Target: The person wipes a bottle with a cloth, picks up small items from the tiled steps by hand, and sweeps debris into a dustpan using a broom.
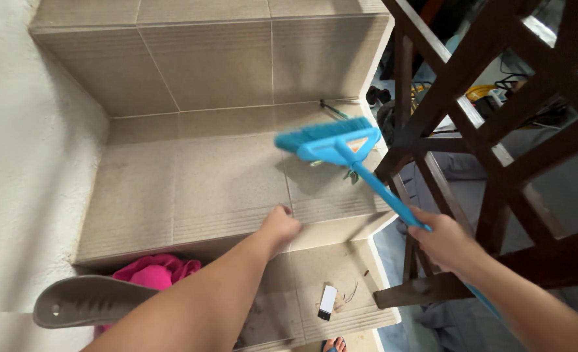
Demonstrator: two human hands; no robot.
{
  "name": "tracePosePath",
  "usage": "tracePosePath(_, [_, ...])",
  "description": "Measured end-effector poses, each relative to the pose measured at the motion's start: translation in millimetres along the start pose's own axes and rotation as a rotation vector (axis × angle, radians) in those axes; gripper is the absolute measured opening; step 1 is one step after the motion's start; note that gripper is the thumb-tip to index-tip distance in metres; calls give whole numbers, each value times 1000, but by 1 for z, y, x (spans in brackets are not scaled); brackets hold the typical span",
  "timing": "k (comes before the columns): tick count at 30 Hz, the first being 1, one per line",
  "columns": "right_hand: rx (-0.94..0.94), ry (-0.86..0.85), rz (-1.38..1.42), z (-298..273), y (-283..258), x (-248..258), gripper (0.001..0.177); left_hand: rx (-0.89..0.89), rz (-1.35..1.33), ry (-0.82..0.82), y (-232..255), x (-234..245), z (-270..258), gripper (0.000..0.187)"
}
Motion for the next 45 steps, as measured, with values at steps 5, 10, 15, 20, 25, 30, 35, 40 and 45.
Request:
tracePosePath(5, [54,26,-73,75,-42,25,57,71,-75,-35,8,6,-1,68])
tracePosePath(10, [55,-38,171,149,-57,8,57,55,-15,3,2,11,-6,63])
tracePosePath(15, [-81,-68,9,78,-26,-9,48,61,-45,-4,-12,1,4,60])
tracePosePath(20, [-82,-45,24,-10,-20,5,51,35,-73,2,7,-3,9,61])
tracePosePath(25, [31,-33,33,57,-50,28,47,90,-52,-32,18,7,3,64])
tracePosePath(30, [71,-32,114,130,-77,25,40,47,-20,16,8,8,0,64])
tracePosePath(35, [26,-78,-10,63,-50,24,57,88,-23,9,0,12,-4,61])
tracePosePath(40, [-54,-91,41,25,-52,42,59,49,53,30,13,14,-5,62])
tracePosePath(45, [82,-15,73,106,-93,41,54,61,10,-5,22,19,-3,65])
Point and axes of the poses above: each hand's wrist, its own z-axis towards the middle knuckle, its own x-axis out of the back of the hand, y = z × x, the point moved 3 cm from there along z, towards the middle knuckle, and after that the axes turned 8 degrees about x, right-handed, at the moved point
